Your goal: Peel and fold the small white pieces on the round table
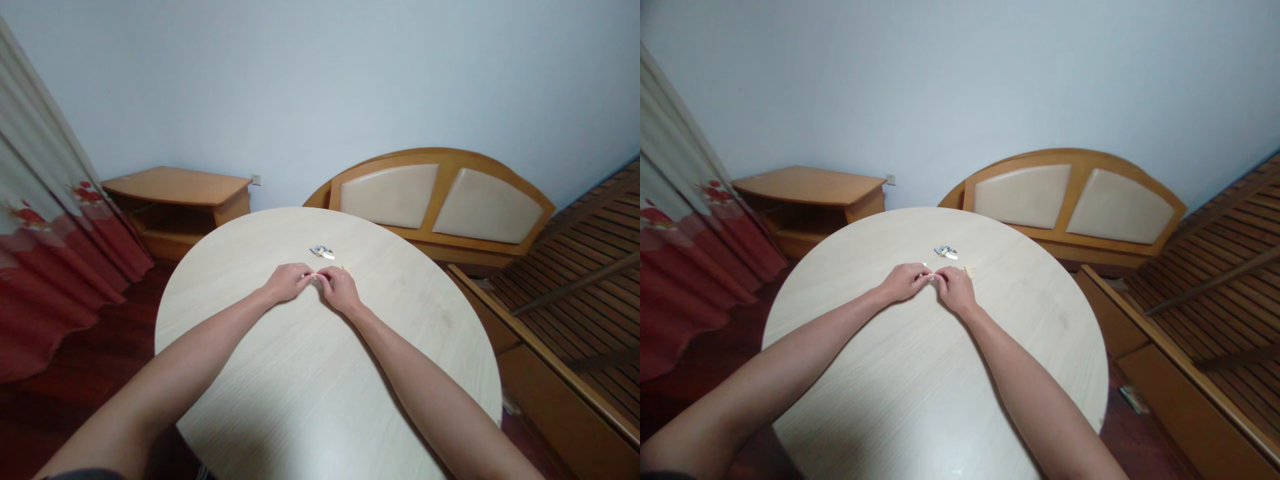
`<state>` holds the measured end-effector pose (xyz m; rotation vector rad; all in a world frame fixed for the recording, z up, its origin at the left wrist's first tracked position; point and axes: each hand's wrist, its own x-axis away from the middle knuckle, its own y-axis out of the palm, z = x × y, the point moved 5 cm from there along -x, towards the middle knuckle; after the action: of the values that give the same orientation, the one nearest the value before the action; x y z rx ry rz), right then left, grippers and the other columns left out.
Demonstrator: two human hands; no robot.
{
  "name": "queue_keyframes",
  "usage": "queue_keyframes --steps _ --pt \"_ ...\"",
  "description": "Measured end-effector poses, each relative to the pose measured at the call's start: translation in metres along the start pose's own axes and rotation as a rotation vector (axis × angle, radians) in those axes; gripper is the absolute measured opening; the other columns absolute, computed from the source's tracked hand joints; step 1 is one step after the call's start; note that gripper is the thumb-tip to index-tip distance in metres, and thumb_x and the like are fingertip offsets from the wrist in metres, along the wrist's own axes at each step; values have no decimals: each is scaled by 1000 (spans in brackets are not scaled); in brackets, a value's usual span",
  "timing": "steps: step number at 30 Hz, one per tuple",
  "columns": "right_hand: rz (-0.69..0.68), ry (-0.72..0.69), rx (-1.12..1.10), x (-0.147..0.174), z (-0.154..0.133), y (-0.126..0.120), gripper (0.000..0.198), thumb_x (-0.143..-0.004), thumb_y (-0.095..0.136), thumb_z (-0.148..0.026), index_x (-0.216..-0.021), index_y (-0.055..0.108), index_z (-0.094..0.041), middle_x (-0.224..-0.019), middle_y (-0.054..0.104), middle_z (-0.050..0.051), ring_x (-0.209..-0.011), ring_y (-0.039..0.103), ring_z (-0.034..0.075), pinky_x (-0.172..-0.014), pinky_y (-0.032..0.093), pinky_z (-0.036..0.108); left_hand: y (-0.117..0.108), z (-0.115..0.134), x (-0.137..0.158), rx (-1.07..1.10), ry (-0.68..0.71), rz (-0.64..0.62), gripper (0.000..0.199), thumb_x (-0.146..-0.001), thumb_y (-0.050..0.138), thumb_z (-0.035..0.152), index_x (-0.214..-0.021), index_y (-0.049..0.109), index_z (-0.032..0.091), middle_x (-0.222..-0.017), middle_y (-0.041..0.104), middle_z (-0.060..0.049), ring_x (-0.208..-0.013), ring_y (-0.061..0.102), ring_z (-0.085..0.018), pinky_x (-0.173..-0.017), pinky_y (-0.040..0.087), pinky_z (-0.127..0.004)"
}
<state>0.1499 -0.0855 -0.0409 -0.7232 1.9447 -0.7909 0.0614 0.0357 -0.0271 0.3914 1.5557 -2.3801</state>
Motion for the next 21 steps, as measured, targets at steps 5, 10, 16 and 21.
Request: queue_keyframes --steps 5,10,16,21 --pt "-20 -3 -6 -1 2 2 25 -98 48 -26 -92 71 -18 -93 74 6 -89 65 20 -84 45 31 0 -1 -1 -11 -19 16 27 -96 51 34 -100 75 22 -94 74 -4 -86 65 -17 -80 47 -27" --pt "-18 -20 -58 -1 1 1 26 -98 48 -27 -91 71 -18 -91 74 7 -87 65 20 -83 46 30 -1 -2 -1 -19 -26 46 26 -96 53 34 -98 75 21 -93 75 -4 -84 65 -17 -77 46 -27" --pt "20 -23 -94 0 1 -2 22 -96 51 -26 -91 71 -18 -92 74 8 -87 65 21 -84 47 33 -3 -2 0 6 -33 64 27 -96 55 38 -100 76 22 -94 75 -4 -84 66 -17 -78 46 -27" --pt "49 -38 -97 0 1 -3 19 -94 53 -25 -91 71 -18 -90 74 8 -86 65 21 -84 47 33 -3 -2 0 20 -31 71 27 -95 56 39 -101 76 22 -95 75 -4 -83 66 -16 -79 46 -27"
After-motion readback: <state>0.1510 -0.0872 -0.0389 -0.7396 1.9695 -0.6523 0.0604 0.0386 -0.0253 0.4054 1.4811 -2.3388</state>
